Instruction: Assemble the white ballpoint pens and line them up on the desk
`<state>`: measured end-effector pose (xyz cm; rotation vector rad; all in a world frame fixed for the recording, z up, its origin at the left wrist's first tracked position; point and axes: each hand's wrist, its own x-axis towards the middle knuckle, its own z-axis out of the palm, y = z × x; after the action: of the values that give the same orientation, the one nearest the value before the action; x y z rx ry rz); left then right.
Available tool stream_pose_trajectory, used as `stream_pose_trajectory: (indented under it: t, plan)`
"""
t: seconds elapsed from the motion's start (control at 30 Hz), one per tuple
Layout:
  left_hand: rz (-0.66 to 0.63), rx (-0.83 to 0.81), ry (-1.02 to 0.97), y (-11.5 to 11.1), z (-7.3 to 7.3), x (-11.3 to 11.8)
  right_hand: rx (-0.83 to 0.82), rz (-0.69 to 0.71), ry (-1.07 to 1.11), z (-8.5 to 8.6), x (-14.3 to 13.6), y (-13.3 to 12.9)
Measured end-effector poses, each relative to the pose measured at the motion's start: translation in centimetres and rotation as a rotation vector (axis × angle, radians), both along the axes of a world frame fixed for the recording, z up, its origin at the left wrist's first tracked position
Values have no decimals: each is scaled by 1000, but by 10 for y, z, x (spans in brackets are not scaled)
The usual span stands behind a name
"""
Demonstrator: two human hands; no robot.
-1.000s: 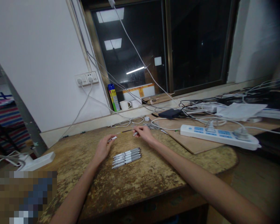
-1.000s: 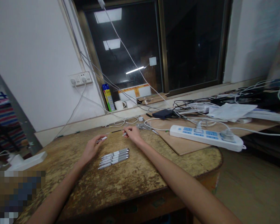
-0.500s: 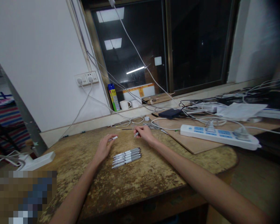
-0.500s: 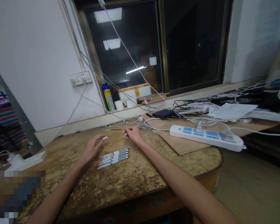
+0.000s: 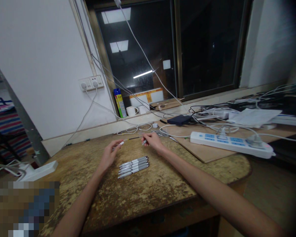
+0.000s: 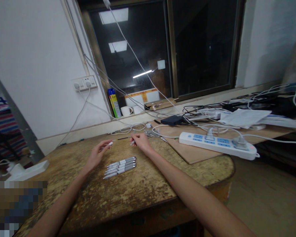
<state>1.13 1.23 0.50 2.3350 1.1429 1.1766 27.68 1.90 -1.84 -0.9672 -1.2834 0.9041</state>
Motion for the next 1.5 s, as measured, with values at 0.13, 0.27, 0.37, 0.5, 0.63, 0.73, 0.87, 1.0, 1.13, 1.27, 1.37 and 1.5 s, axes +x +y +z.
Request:
stream_pose_trajectory:
  t: [0.13, 0.27, 0.37, 0.5, 0.63, 0.73, 0.87, 1.0, 1.13, 1.27, 1.37, 1.5]
  plan:
    - [-11, -14, -18, 0, 0, 1, -10, -3, -1, 3, 0, -2]
    - [-23, -20, -43, 0, 0, 1, -30, -13, -1, 3, -1, -2]
    - [-23, -25, -55, 0, 0, 0, -26, -2, -12, 2, -2, -1]
    - [-30, -17, -51, -2, 1, 1, 38, -15, -110, 1, -2, -1]
    - [-35, 2, -8, -7, 3, 5, 218, 21, -243, 1, -5, -6]
    - [-46, 15, 5, -9, 5, 7, 296, 74, -278, 1, -11, -9]
    - [-44, 38, 8, -12, 6, 8, 304, 121, -261, -2, -16, -10]
    - [-45, 38, 9, -15, 8, 9, 280, 132, -261, -4, -16, -9]
    - [-59, 19, 18, -16, 8, 11, 244, 160, -258, -7, -15, -8]
    - [-56, -2, 11, -14, 6, 11, 204, 181, -226, -10, -15, -3]
    - [-54, 0, 12, -12, 4, 10, 154, 189, -184, -11, -16, -1]
    - [-30, 4, 12, -8, 1, 7, 26, 53, -151, -9, -14, 3]
